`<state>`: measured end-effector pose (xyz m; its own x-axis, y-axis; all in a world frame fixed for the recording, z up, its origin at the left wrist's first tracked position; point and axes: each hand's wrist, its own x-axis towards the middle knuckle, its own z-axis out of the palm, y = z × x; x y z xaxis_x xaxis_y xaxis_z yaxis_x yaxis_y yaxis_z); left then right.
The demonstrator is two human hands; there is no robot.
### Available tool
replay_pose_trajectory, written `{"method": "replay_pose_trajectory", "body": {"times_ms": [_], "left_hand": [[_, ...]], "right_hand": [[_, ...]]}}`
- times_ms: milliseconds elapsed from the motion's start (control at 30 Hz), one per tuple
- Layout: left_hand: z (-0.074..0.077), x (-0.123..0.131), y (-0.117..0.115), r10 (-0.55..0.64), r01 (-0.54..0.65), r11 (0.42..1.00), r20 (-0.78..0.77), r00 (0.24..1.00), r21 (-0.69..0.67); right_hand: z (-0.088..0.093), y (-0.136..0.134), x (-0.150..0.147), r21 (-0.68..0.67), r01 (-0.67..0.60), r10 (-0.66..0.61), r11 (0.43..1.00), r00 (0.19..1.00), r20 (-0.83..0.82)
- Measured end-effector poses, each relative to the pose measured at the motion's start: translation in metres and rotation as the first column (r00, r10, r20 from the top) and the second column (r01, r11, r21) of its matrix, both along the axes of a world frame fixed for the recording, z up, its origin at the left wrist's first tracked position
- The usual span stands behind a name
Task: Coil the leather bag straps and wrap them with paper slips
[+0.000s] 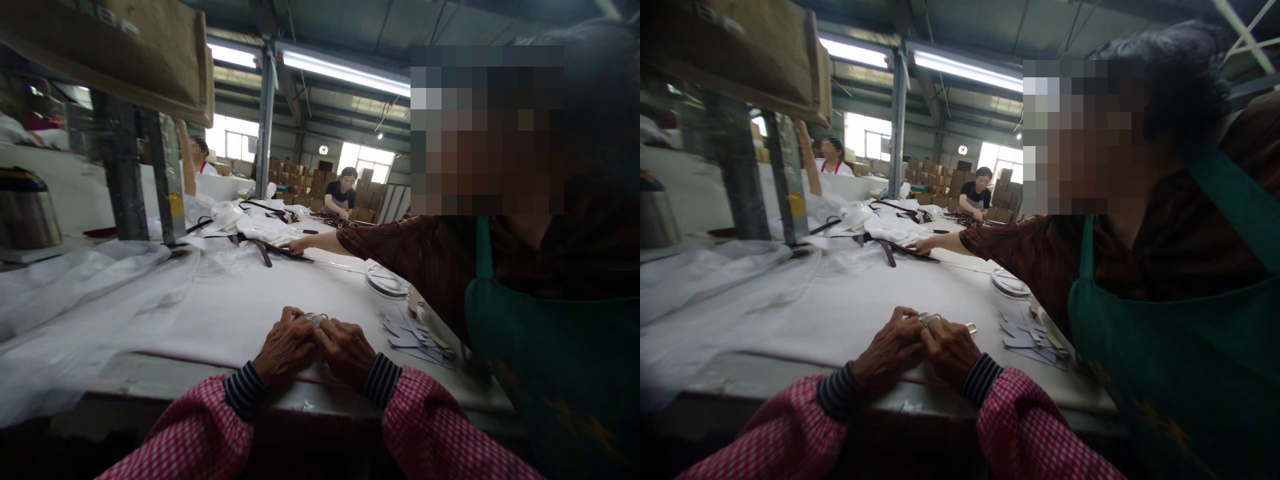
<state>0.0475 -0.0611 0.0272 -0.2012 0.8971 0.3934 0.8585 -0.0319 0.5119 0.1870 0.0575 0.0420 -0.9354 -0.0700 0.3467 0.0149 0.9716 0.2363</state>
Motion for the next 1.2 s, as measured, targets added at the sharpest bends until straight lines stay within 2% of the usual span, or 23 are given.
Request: {"method": "replay_pose_trajectory", "body": {"times_ms": [100, 200, 333, 500, 567, 733, 1000, 1200], "left_hand": [[0.002, 0.001, 0.0, 0.009, -0.009, 1.0, 0.016, 1.0, -0.021], [0.003, 0.004, -0.001, 0.025, -0.025, 0.999, 0.038, 0.999, -0.021], [0.003, 0.002, -0.002, 0.05, -0.047, 0.998, 0.066, 0.997, -0.045], [0.005, -0.012, -0.006, -0.081, 0.112, 0.984, 0.208, 0.975, -0.138], [0.005, -0.014, -0.006, -0.083, 0.115, 0.984, 0.218, 0.972, -0.136], [0.0, -0.007, -0.005, -0.014, 0.021, 0.997, 0.094, 0.995, -0.075], [-0.001, -0.001, -0.011, -0.08, 0.077, 0.997, -0.116, 0.99, -0.03], [-0.001, 0.002, -0.008, -0.017, 0.009, 0.999, -0.2, 0.98, -0.04]], "right_hand": [[0.0, -0.002, 0.001, -0.095, 0.068, -0.069, 0.993, 0.998, -0.008], [0.0, -0.008, 0.008, -0.167, 0.085, -0.085, 0.982, 0.996, 0.005], [-0.011, -0.019, 0.023, -0.207, 0.127, -0.131, 0.97, 0.991, -0.005], [-0.023, -0.02, 0.034, -0.204, 0.133, -0.139, 0.97, 0.99, -0.014], [-0.024, -0.017, 0.035, -0.248, 0.122, -0.128, 0.961, 0.992, -0.009], [-0.023, -0.015, 0.037, -0.378, 0.13, -0.143, 0.917, 0.99, -0.006], [-0.027, -0.018, 0.037, -0.336, 0.138, -0.157, 0.932, 0.987, -0.03], [-0.028, -0.017, 0.037, -0.376, 0.118, -0.145, 0.919, 0.989, -0.044]]}}
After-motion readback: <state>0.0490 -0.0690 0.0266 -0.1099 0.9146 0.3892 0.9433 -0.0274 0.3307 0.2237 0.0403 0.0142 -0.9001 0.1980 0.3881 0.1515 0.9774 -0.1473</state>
